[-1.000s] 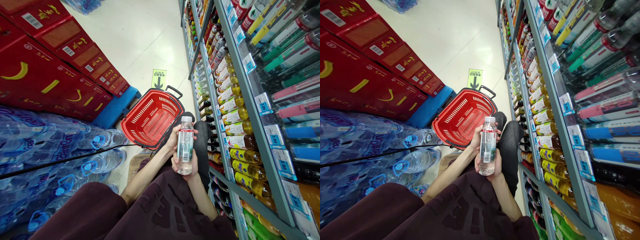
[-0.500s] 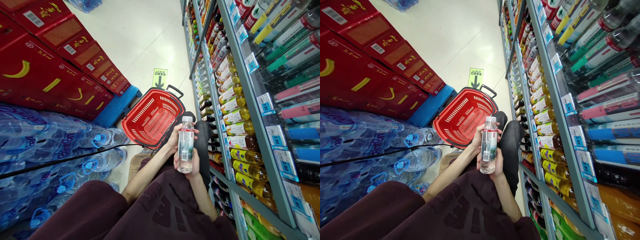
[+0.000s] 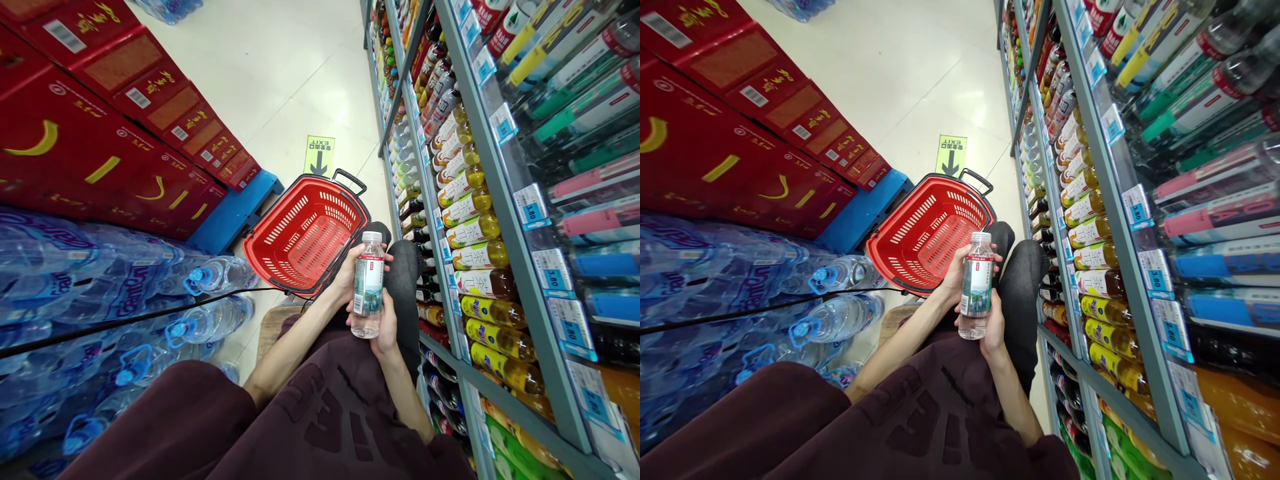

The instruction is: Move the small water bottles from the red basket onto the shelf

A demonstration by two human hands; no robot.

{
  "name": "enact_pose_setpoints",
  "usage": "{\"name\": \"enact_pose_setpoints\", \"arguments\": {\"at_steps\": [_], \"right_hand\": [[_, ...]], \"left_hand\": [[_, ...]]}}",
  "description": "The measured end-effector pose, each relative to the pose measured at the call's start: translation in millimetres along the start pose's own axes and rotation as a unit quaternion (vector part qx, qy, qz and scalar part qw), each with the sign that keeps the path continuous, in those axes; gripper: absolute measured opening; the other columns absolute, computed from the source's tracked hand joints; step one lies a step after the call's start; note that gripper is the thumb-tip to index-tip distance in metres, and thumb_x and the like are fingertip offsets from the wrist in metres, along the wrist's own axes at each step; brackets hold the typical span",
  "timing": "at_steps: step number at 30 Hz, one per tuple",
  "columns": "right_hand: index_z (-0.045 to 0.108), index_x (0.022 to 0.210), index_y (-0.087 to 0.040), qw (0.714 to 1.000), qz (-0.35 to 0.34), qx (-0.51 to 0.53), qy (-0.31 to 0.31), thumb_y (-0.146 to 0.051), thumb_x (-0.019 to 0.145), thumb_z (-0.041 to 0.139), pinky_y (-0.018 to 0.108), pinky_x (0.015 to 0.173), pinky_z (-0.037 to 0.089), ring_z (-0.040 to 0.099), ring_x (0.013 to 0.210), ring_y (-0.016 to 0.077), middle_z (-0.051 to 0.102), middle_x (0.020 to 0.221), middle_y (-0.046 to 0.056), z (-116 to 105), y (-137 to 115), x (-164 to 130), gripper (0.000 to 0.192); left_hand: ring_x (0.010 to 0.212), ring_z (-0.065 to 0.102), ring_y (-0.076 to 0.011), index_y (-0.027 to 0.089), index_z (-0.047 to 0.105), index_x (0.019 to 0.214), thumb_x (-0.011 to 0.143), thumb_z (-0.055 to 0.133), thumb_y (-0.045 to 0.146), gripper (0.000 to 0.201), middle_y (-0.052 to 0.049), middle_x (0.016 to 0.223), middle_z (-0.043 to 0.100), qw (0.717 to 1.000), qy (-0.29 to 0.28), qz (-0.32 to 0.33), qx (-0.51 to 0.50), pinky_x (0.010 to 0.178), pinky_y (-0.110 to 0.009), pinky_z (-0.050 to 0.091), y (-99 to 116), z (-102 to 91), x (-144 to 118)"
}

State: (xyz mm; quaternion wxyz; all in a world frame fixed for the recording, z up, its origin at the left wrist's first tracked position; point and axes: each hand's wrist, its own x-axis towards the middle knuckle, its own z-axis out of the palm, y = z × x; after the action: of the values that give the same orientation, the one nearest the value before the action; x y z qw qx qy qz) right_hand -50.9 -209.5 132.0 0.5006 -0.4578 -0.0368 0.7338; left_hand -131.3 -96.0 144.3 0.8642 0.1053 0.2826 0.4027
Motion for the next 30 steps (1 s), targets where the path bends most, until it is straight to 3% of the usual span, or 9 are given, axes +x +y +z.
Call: {"name": "enact_pose_setpoints", "arguments": {"at_steps": [4,8,12,15,19,26,30], "right_hand": [[0.070,0.097,-0.014,0.993,-0.069,-0.049,0.083,-0.074,0.086,0.066,0.029,0.048,0.055,0.068,0.054,0.0200,0.072,0.068,0.005,-7,8,4,0.062],[0.069,0.104,-0.015,0.983,-0.106,-0.077,0.129,-0.074,0.085,0.068,0.030,0.057,0.058,0.072,0.071,0.0218,0.074,0.079,0.004,-13,14,9,0.062],[0.069,0.105,-0.019,0.969,-0.172,-0.132,0.120,-0.070,0.091,0.062,0.031,0.075,0.059,0.070,0.089,0.0207,0.074,0.096,0.004,-11,12,9,0.053],[0.068,0.113,-0.021,0.942,-0.227,-0.215,0.118,-0.067,0.097,0.055,0.031,0.084,0.055,0.066,0.093,0.0189,0.073,0.105,0.003,-9,6,8,0.051],[0.065,0.115,-0.017,0.905,-0.271,-0.288,0.156,-0.064,0.097,0.056,0.031,0.078,0.053,0.066,0.086,0.0194,0.073,0.100,0.006,-8,2,5,0.052],[0.054,0.127,-0.018,0.893,-0.301,-0.310,0.128,-0.051,0.092,0.074,0.031,0.075,0.057,0.072,0.084,0.0201,0.074,0.103,0.008,-2,5,-7,0.052],[0.051,0.130,-0.018,0.845,-0.363,-0.365,0.145,-0.043,0.083,0.085,0.035,0.083,0.060,0.072,0.094,0.0219,0.072,0.112,0.011,1,12,-8,0.063]], "left_hand": [[0.079,0.076,-0.0205,0.010,0.072,0.113,0.082,0.074,0.052,0.053,-0.013,0.099,0.080,0.999,-0.002,0.020,0.030,0.067,-0.025,0.058,0,0.6,0],[0.077,0.076,-0.0199,0.011,0.073,0.109,0.079,0.075,0.056,0.055,-0.014,0.101,0.080,0.998,0.003,0.029,0.052,0.066,-0.024,0.057,0,1.2,1],[0.078,0.076,-0.0210,0.010,0.071,0.108,0.076,0.077,0.059,0.059,-0.014,0.100,0.080,0.997,0.025,0.035,0.067,0.062,-0.024,0.055,0,1.3,2],[0.077,0.076,-0.0209,0.011,0.070,0.107,0.075,0.078,0.059,0.058,-0.012,0.098,0.080,0.994,0.046,0.052,0.084,0.064,-0.025,0.055,0,1.6,3],[0.077,0.075,-0.0202,0.013,0.067,0.107,0.075,0.080,0.058,0.057,-0.010,0.098,0.080,0.989,0.070,0.074,0.103,0.066,-0.027,0.057,0,2.9,3],[0.075,0.071,-0.0155,0.014,0.066,0.103,0.072,0.082,0.057,0.055,-0.008,0.095,0.078,0.988,0.098,0.095,0.077,0.070,-0.026,0.059,4,6.2,2],[0.076,0.071,-0.0152,0.014,0.068,0.102,0.072,0.082,0.058,0.056,-0.007,0.094,0.077,0.986,0.096,0.118,0.075,0.071,-0.027,0.060,7,8.1,0]]}}
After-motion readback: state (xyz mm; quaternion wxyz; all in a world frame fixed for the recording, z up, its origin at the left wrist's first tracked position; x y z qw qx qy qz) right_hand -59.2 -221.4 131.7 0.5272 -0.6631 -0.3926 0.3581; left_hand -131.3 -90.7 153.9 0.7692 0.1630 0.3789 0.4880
